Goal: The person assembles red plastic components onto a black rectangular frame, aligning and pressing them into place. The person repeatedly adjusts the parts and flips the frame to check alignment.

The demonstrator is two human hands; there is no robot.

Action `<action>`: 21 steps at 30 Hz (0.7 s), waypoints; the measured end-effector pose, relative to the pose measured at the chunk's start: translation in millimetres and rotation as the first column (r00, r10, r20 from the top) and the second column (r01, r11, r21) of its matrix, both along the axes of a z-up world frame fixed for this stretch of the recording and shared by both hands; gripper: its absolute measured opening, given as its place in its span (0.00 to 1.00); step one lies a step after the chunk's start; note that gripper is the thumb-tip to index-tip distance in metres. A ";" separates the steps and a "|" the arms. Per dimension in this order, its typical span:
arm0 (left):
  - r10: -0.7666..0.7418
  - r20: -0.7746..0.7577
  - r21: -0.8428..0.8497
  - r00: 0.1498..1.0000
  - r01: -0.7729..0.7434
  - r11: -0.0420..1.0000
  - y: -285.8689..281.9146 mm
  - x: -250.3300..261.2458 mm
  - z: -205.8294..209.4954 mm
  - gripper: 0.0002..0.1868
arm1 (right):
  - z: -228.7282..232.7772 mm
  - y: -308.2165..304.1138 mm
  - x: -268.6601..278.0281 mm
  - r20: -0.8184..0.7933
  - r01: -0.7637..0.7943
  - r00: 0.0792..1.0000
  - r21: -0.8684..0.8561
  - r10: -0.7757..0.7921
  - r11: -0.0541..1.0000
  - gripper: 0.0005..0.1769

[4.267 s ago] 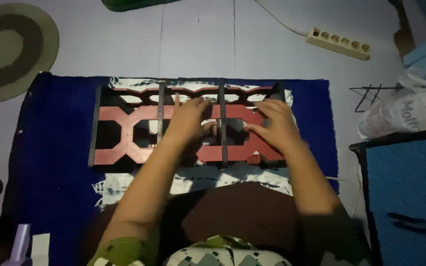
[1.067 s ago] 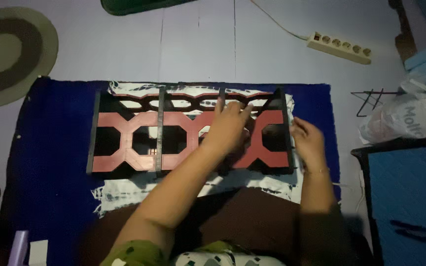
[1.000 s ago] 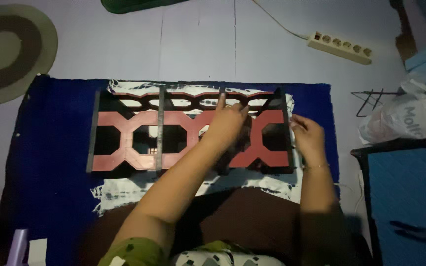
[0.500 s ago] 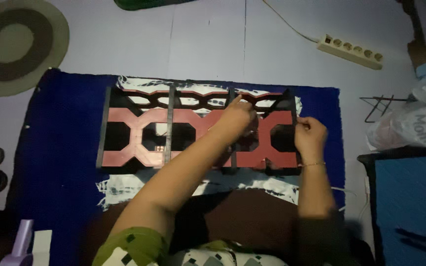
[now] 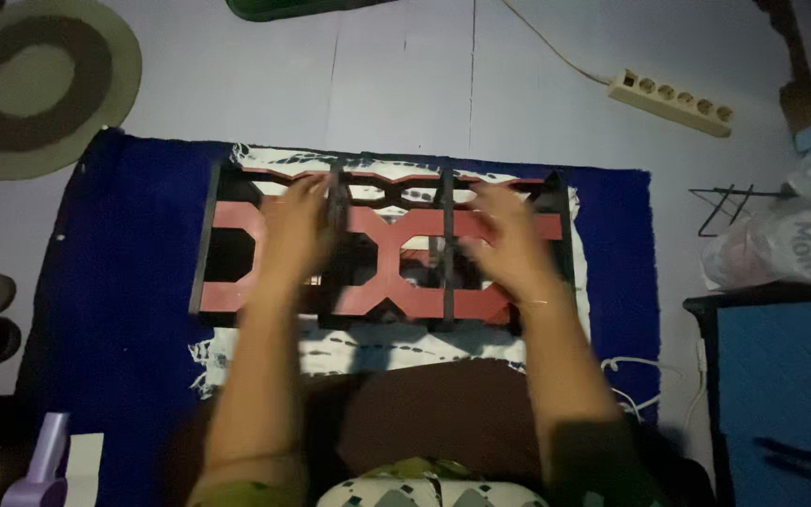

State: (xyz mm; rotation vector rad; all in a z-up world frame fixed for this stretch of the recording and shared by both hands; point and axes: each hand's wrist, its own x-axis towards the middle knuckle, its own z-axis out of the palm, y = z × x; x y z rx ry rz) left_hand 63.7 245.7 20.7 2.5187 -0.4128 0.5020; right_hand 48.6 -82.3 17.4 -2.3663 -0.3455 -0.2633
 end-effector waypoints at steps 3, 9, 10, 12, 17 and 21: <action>0.064 -0.230 0.286 0.971 0.005 0.958 46.5 -4.2 14.5 0.26 | 10.5 47.5 16.2 0.011 -0.266 0.962 -0.183 0.272 0.946 0.40; 0.029 -0.453 0.269 0.891 0.106 0.957 73.4 16.4 16.2 0.26 | -0.5 68.1 40.6 -0.138 -0.432 0.902 -0.245 0.410 0.868 0.28; 0.038 -0.494 0.298 0.869 0.128 0.946 71.5 22.9 12.6 0.21 | -3.9 65.4 44.0 -0.143 -0.446 0.895 -0.235 0.423 0.864 0.25; 0.024 -0.501 0.309 0.865 0.153 0.939 69.7 26.3 7.7 0.15 | -8.1 62.3 51.5 -0.061 -0.504 0.861 -0.227 0.505 0.833 0.23; -0.012 -0.379 0.319 0.925 0.143 0.937 59.2 18.7 11.0 0.11 | -3.0 56.6 59.0 -0.061 -0.589 0.803 -0.229 0.592 0.775 0.19; 0.095 -0.502 0.378 0.860 0.119 0.918 51.0 21.1 15.2 0.14 | -2.1 60.1 61.6 -0.116 -0.601 0.798 -0.221 0.591 0.768 0.19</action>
